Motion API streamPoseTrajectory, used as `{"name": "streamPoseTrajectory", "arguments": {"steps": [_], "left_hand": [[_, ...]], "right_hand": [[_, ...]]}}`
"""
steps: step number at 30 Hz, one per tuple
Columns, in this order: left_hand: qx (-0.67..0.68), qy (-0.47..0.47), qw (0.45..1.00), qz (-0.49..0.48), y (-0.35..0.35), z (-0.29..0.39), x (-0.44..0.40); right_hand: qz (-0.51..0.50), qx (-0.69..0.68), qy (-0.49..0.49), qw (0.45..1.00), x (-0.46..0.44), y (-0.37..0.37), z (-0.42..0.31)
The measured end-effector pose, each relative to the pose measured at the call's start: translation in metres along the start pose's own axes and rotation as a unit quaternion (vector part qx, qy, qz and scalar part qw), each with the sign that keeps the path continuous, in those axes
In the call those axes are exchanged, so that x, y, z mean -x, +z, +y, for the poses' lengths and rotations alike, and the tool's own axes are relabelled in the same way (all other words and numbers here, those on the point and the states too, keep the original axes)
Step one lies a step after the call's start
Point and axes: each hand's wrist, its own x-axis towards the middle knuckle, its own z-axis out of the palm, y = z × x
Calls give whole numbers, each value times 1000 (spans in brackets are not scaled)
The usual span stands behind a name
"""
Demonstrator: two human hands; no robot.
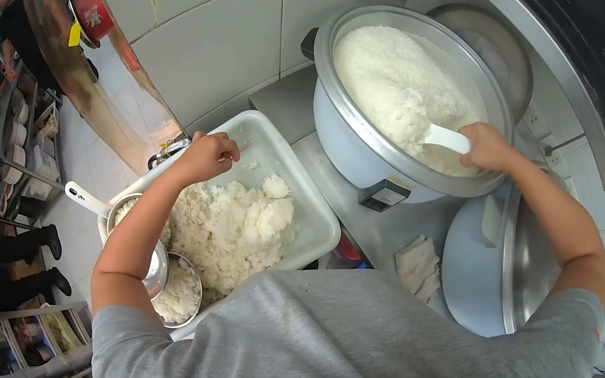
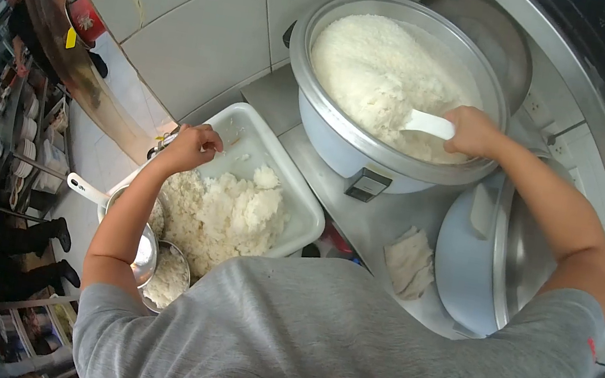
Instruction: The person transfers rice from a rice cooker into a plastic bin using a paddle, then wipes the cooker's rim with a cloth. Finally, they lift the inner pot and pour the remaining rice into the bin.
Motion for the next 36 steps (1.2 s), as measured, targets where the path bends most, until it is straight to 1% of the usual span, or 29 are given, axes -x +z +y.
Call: {"name": "streamPoseTrajectory", "arguments": {"steps": [3,4,7,10,13,15,17,19,22,23,24,25,27,29,30,31,32,33,34,35,36], "left_hand": [[60,-52,997,3,0,-3,6],[65,-54,996,7,-2,-1,9],[77,-56,995,19,-11,5,23],[78,-41,995,40,-19,4,38],[90,-46,993,67,-26,3,58],[113,-62,988,81,-30,1,73],[96,-45,989,101,-33,-6,88],[94,-43,987,121,-34,-10,104],[110,-71,980,149,-34,-17,131],[129,-103,976,142,-36,-15,140],[134,-102,974,149,-36,-14,149],[138,-100,973,157,-36,-14,157],[159,-79,969,173,-33,-25,171],[163,-98,966,176,-35,-23,187],[167,-107,964,179,-34,-21,195],[187,-120,958,181,-33,-22,204],[201,-126,952,194,-32,-20,213],[214,-131,946,207,-33,-17,223],[225,-137,939,219,-34,-15,234],[203,-150,941,227,-33,-19,246],[196,-153,930,271,-31,-22,258]], "right_hand": [[-4,-43,-18,999,-7,3,4],[-8,-62,-29,998,-9,2,6],[-43,-108,12,993,-4,-10,5],[-7,-141,37,989,8,-17,8],[24,-127,63,990,29,-40,-4],[48,-138,59,987,37,-53,-4],[75,-125,59,988,46,-60,-12],[102,-86,61,989,58,-70,-36],[102,-77,36,991,69,-73,-79],[82,-51,32,995,70,-71,-97],[63,-25,28,997,69,-71,-118],[9,17,45,999,66,-71,-141],[19,136,-52,989,40,-43,-158],[74,250,-107,959,25,9,-208],[1,309,-58,949,9,38,-234],[-11,347,-61,936,4,68,-257],[-3,386,-81,919,-1,96,-275],[38,405,-86,909,-27,138,-272],[-6,415,-85,906,-26,140,-279],[-51,423,-83,901,-25,142,-286],[-95,430,-81,894,-22,143,-292]]}}
